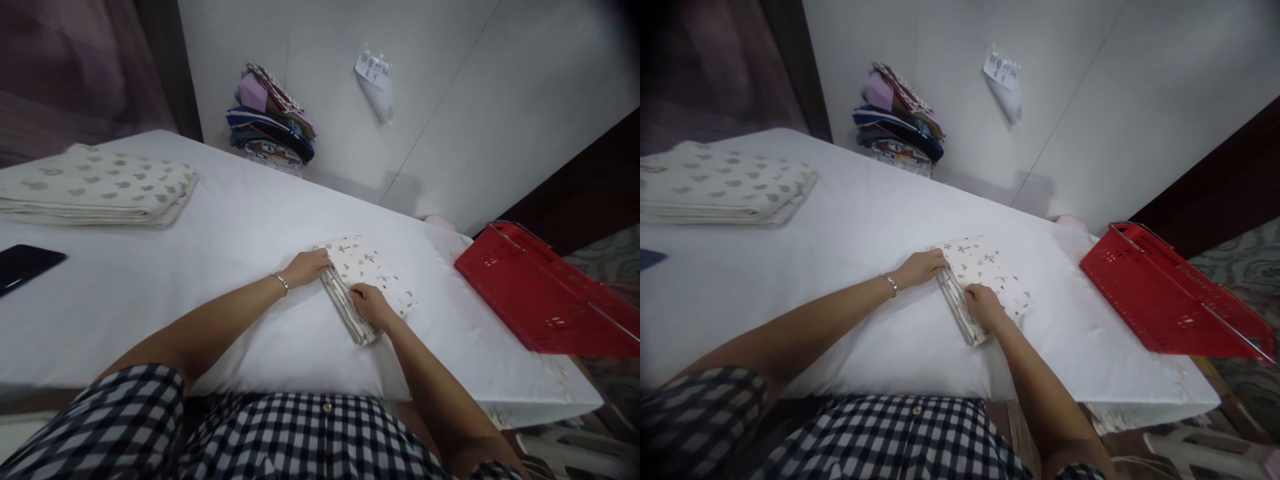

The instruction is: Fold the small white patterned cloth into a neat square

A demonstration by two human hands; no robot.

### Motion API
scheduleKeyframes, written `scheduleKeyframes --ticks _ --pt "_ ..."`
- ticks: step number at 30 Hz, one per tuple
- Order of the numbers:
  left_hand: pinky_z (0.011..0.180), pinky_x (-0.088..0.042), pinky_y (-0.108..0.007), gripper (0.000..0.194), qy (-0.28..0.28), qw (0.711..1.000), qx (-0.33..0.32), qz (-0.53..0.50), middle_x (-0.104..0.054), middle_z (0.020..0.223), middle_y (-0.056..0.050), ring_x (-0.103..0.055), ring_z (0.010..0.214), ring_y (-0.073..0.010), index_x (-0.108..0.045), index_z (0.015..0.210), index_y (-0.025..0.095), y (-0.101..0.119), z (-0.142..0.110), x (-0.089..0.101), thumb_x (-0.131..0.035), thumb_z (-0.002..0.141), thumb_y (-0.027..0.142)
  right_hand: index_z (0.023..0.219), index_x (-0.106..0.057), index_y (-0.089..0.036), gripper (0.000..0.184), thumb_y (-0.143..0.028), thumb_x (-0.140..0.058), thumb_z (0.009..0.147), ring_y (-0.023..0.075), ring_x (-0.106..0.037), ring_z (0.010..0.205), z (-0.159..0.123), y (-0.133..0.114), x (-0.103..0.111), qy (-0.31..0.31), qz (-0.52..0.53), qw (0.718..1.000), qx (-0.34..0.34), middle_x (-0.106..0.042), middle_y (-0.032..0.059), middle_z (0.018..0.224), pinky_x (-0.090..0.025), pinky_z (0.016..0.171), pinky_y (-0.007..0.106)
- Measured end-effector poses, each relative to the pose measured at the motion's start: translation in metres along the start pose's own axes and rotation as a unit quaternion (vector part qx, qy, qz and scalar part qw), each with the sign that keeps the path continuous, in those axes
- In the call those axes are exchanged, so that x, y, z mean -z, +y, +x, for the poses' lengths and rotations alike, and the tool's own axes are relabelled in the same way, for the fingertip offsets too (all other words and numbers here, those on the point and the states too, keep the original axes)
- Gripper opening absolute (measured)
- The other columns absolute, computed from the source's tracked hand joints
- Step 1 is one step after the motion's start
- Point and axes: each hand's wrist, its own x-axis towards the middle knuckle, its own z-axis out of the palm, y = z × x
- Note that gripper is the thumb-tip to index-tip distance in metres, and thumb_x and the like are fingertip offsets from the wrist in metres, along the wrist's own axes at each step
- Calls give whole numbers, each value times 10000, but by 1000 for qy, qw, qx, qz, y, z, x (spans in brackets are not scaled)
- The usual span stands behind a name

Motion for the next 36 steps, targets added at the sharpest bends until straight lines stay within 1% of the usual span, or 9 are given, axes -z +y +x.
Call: scheduleKeyframes --ticks 3,6,8,14,20,26,30,33,36 --pt "708 -393 -244 273 4 1000 -18 9 -574 1015 -9 -547 864 -139 -630 1006 280 0 1 -1 -386 888 250 816 -655 -203 243 -217 -415 853 154 -574 779 0 0 -1 4 3 1000 0 -677 19 833 -385 710 236" --pt "651 -375 -254 262 -10 998 -39 43 -570 935 -29 -543 798 -148 -640 903 239 2 3 0 -379 886 235 823 -649 -201 243 -225 -410 856 155 -572 775 -1 0 -1 7 12 1000 3 -672 21 831 -385 701 236" --pt "629 -362 -263 245 -24 996 -48 77 -564 898 -46 -532 767 -156 -627 828 207 4 5 2 -386 865 190 822 -646 -199 245 -226 -405 859 154 -569 766 -2 -2 0 7 9 1000 7 -667 22 824 -381 693 237" --pt "600 -353 -258 252 -32 984 -71 161 -556 974 -66 -519 798 -163 -582 881 192 3 2 8 -364 820 80 842 -629 -195 235 -213 -397 875 155 -559 807 -6 -11 4 0 -78 997 25 -653 38 871 -355 706 241" --pt "569 -345 -245 260 -19 981 -95 168 -552 978 -51 -518 775 -146 -562 907 199 -6 -4 0 -351 825 73 857 -615 -185 223 -195 -393 880 156 -553 817 -6 -16 2 -14 -129 991 35 -638 50 890 -340 706 247" --pt "542 -345 -235 246 13 977 -105 185 -559 1002 -48 -528 788 -141 -542 935 199 -12 -6 -7 -377 819 59 898 -612 -186 222 -211 -392 892 147 -545 835 -7 -18 1 -18 -141 989 34 -627 42 912 -330 712 238" --pt "519 -333 -237 219 21 975 -114 190 -573 1006 -40 -536 773 -137 -531 931 191 -15 -8 -11 -370 840 75 864 -609 -185 220 -214 -393 891 147 -541 811 -6 -21 -1 -25 -151 988 25 -625 45 894 -316 681 242" --pt "529 -342 -232 210 24 977 -117 179 -579 1045 -37 -547 795 -133 -530 935 189 -16 -9 -12 -357 860 97 804 -604 -184 200 -233 -424 877 141 -531 753 -4 -21 -3 -29 -144 989 13 -622 36 832 -303 640 240" --pt "555 -363 -226 217 25 981 -114 155 -581 1078 -39 -559 833 -130 -539 961 192 -15 -10 -11 -342 887 140 777 -607 -185 212 -278 -444 874 134 -524 713 -3 -18 -4 -16 -99 995 4 -623 23 775 -308 627 231"
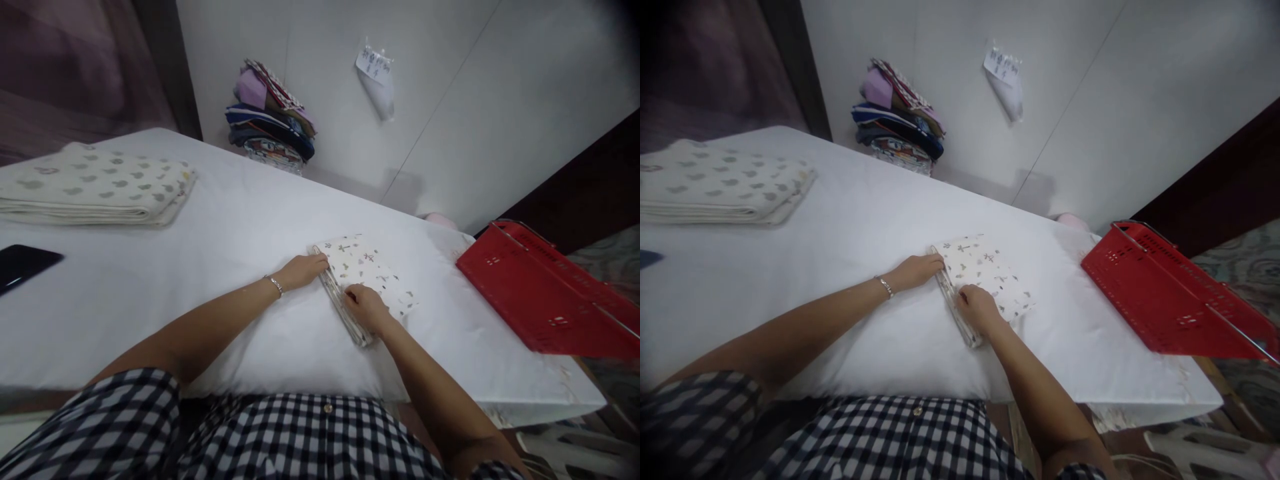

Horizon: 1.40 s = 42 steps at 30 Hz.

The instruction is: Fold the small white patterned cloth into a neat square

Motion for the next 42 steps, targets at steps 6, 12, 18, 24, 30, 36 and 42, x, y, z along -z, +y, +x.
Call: scheduleKeyframes --ticks 6,12,18,24,30,36,42 --pt "652 -401 -212 252 25 996 13 -85 -606 1062 -2 -572 905 -115 -555 1019 228 3 0 6 -323 932 269 742 -618 -193 226 -261 -435 855 122 -525 673 4 12 -7 39 103 994 -4 -635 6 726 -337 631 218" --pt "652 -396 -216 240 5 996 43 -75 -640 963 10 -584 883 -125 -589 963 233 8 8 9 -362 921 295 692 -606 -187 246 -295 -436 833 119 -509 632 5 16 -6 46 159 986 -21 -602 -10 648 -344 602 211" --pt "576 -359 -217 202 -10 1000 2 -7 -629 897 -18 -567 823 -137 -587 935 221 14 12 7 -390 894 201 699 -617 -188 229 -286 -447 817 119 -512 637 5 18 -8 57 178 982 -24 -612 -11 659 -348 611 216" --pt "506 -295 -230 177 -22 997 -63 44 -592 878 -23 -534 734 -132 -585 897 220 17 18 9 -436 852 136 709 -633 -193 221 -284 -463 817 117 -521 633 6 17 -10 59 180 982 -29 -629 -11 668 -351 618 218" --pt "484 -279 -236 161 -34 996 -70 51 -561 870 -32 -509 676 -123 -577 853 192 18 18 13 -421 867 156 726 -636 -195 209 -262 -466 826 112 -518 640 5 16 -9 63 155 986 -18 -623 -16 674 -344 621 215" --pt "495 -304 -229 178 -24 998 -45 23 -558 1059 -45 -537 825 -138 -561 917 198 19 9 13 -414 847 127 779 -627 -193 204 -247 -447 858 118 -517 695 1 10 -6 59 87 994 10 -631 3 748 -335 647 218" --pt "565 -363 -227 244 -14 999 -17 -39 -504 1256 -25 -537 962 -136 -546 1018 220 20 9 14 -363 875 146 820 -611 -184 213 -252 -420 887 134 -523 739 0 -1 0 33 -11 999 -6 -627 33 815 -321 656 235"
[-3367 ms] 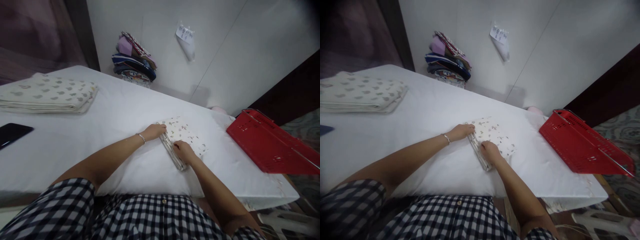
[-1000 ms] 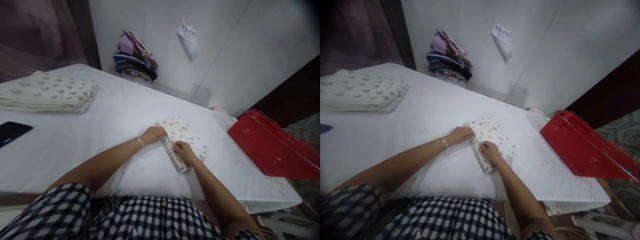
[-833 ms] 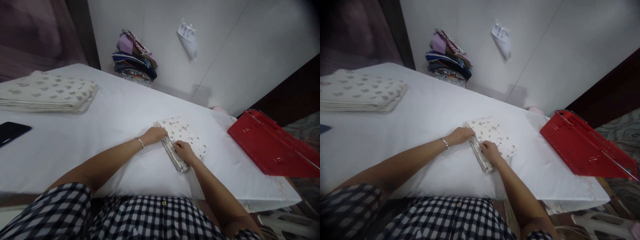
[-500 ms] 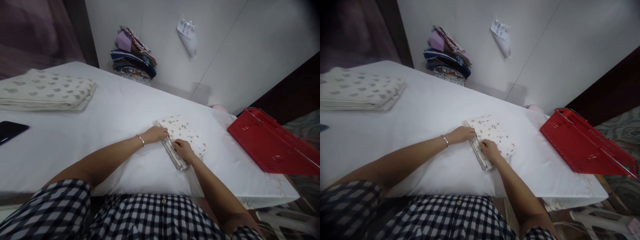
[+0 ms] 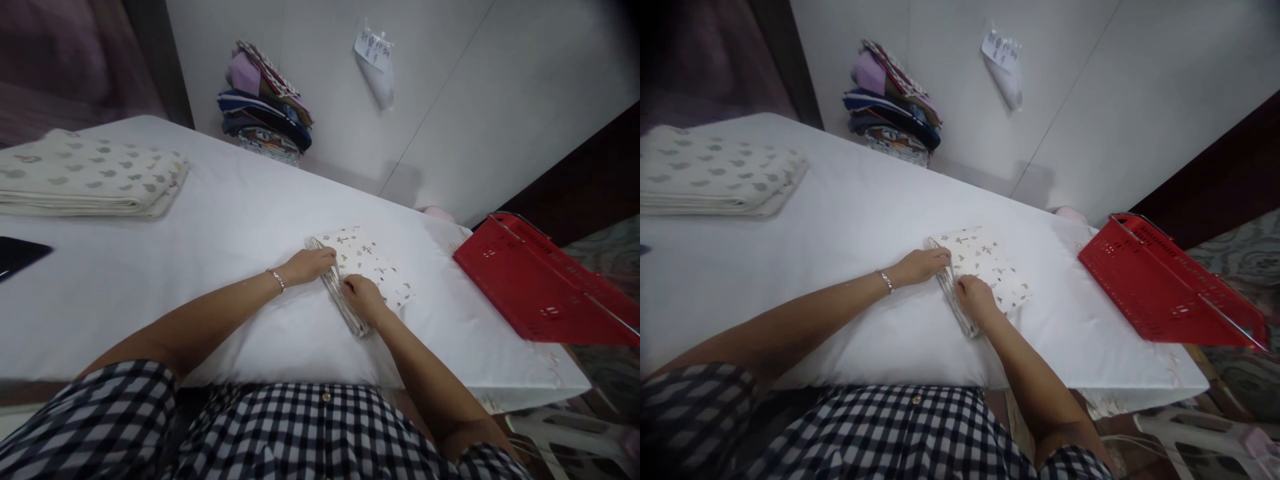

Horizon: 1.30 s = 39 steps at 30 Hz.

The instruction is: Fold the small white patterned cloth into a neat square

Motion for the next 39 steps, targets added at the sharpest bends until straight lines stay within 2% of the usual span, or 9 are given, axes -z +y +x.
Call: scheduleKeyframes --ticks 4,10,13,16,20,28,31,34,39 --pt "603 -377 -231 221 6 999 18 -40 -463 1325 -12 -558 927 -119 -540 966 204 -1 0 -1 -326 913 212 843 -602 -184 184 -258 -437 878 148 -529 772 1 -3 1 -14 -38 999 -3 -629 50 867 -317 665 247" --pt "615 -365 -223 198 -4 996 27 -86 -603 1005 12 -564 838 -111 -517 945 210 -2 2 -1 -326 920 255 804 -591 -186 195 -234 -417 878 155 -535 793 0 1 4 -33 -45 998 21 -625 50 846 -321 693 249" --pt "611 -356 -219 196 -5 995 32 -90 -608 970 22 -563 813 -106 -524 936 217 -3 2 -1 -333 918 258 815 -590 -187 191 -197 -408 871 166 -547 824 -3 2 8 -50 -62 996 27 -624 58 861 -330 705 253" --pt "622 -355 -221 193 -4 995 39 -88 -621 964 28 -569 801 -105 -533 943 222 -4 3 -1 -345 914 256 922 -580 -187 161 -197 -434 854 186 -562 854 -6 -1 9 -67 -93 993 6 -626 78 931 -343 693 262" --pt "618 -357 -231 208 -6 997 41 -67 -638 938 20 -583 799 -118 -545 939 220 -4 5 -4 -343 915 262 1014 -551 -171 223 -157 -400 852 203 -575 859 -9 -7 7 -73 -126 989 -16 -627 103 972 -353 688 276" --pt "528 -334 -239 161 -22 998 26 46 -617 770 -4 -560 665 -135 -531 852 208 -1 4 -11 -402 830 113 1034 -544 -185 267 -129 -374 836 177 -567 844 -15 -6 2 -54 -68 994 61 -628 66 939 -351 712 249" --pt "532 -342 -242 209 -15 998 20 58 -616 781 -5 -564 681 -145 -524 942 213 0 2 -12 -407 816 93 1096 -530 -174 304 -139 -373 838 176 -565 816 -15 -8 0 -55 -80 994 57 -616 74 953 -352 690 252" --pt "559 -360 -245 261 -1 999 7 53 -624 891 -20 -580 757 -150 -503 1034 219 -2 0 -15 -410 828 90 1132 -523 -174 335 -137 -373 835 174 -562 816 -16 -10 -2 -54 -85 994 51 -607 77 964 -356 688 254" --pt "583 -387 -252 184 9 998 31 46 -602 984 -38 -583 817 -154 -519 951 205 -7 2 -15 -406 848 103 1167 -513 -175 367 -140 -385 826 181 -567 833 -17 -9 -3 -53 -87 994 49 -602 79 974 -374 697 261"
